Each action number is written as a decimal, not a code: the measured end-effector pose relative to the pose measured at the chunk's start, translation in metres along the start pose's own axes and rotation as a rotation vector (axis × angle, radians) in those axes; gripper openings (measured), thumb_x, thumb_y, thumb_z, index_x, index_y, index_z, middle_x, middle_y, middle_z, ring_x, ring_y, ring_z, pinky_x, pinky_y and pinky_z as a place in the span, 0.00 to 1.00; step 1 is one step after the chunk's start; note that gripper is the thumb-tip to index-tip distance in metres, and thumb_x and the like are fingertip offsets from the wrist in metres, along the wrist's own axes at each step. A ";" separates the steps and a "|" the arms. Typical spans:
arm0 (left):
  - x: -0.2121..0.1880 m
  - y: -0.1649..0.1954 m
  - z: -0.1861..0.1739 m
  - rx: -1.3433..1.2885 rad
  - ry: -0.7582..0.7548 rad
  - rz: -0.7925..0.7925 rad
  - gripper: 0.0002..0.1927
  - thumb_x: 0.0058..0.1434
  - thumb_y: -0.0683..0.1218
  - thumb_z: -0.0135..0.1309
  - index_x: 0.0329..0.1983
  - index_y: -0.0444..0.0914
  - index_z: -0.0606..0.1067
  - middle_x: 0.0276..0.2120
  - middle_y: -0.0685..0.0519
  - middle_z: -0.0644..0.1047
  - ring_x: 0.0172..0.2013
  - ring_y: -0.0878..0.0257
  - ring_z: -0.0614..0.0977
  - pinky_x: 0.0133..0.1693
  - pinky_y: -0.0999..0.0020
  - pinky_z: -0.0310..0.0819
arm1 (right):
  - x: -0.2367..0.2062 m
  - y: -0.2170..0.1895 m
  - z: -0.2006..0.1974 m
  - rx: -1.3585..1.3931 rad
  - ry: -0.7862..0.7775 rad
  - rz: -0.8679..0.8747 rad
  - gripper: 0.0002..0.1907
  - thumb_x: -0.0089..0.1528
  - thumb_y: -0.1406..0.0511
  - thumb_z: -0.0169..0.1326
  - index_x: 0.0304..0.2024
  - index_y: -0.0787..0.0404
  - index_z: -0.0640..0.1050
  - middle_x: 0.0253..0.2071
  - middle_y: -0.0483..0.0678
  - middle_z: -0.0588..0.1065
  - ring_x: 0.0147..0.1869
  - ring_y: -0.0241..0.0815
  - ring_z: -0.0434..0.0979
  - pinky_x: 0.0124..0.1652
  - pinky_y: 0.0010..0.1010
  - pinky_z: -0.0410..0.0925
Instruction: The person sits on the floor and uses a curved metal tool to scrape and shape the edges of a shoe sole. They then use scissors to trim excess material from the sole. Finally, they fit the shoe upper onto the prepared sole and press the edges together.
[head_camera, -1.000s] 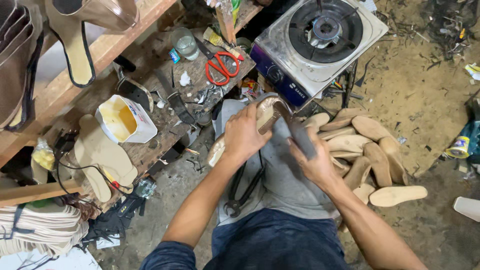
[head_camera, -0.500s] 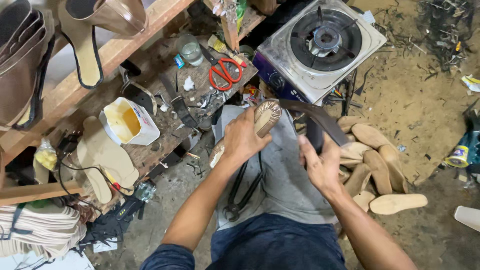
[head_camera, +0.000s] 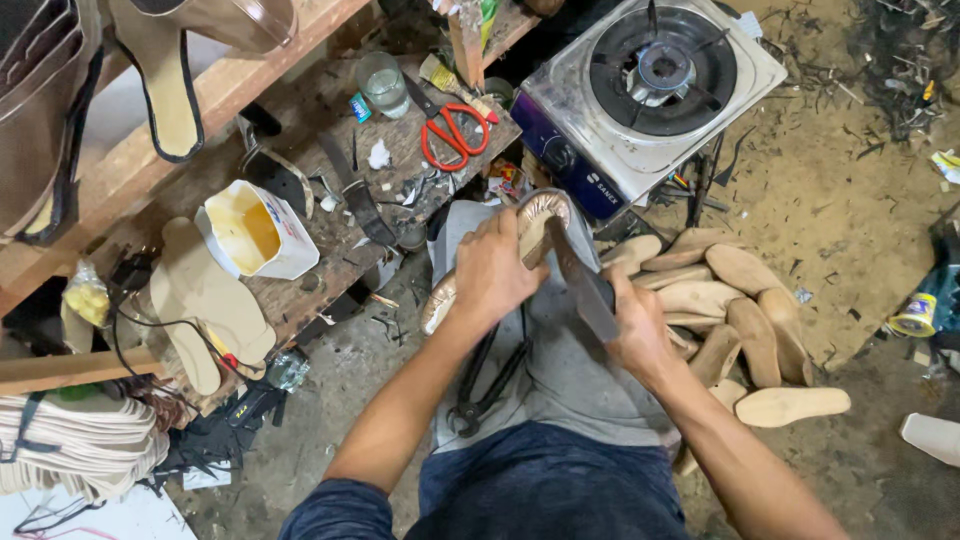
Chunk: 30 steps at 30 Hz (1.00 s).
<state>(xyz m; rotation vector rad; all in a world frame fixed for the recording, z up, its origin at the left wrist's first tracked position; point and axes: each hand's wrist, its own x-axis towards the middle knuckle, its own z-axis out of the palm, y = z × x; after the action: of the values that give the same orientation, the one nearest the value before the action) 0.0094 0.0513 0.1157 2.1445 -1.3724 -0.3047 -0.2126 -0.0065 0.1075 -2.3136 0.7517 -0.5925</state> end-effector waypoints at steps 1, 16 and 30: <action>0.000 0.000 0.000 0.019 0.006 -0.002 0.38 0.43 0.53 0.68 0.55 0.32 0.69 0.44 0.39 0.79 0.45 0.43 0.81 0.49 0.50 0.74 | 0.001 0.000 0.001 0.053 0.062 0.035 0.15 0.56 0.72 0.60 0.44 0.67 0.73 0.26 0.51 0.74 0.27 0.41 0.77 0.29 0.32 0.67; -0.006 0.004 0.003 0.014 0.022 0.042 0.39 0.43 0.54 0.69 0.54 0.31 0.69 0.45 0.38 0.78 0.46 0.43 0.80 0.49 0.51 0.73 | 0.012 0.010 0.007 0.858 0.278 0.168 0.08 0.71 0.66 0.55 0.38 0.63 0.73 0.29 0.44 0.71 0.30 0.32 0.70 0.31 0.24 0.63; -0.011 0.012 0.001 0.059 0.021 0.054 0.41 0.42 0.54 0.72 0.54 0.30 0.68 0.47 0.40 0.78 0.50 0.44 0.78 0.50 0.50 0.71 | 0.020 0.003 0.007 0.065 0.105 0.081 0.13 0.62 0.63 0.62 0.44 0.64 0.75 0.28 0.54 0.77 0.30 0.49 0.82 0.29 0.37 0.71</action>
<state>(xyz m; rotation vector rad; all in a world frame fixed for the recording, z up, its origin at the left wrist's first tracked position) -0.0050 0.0571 0.1210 2.1479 -1.4415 -0.2231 -0.1950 -0.0186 0.1050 -2.1952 0.8584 -0.6961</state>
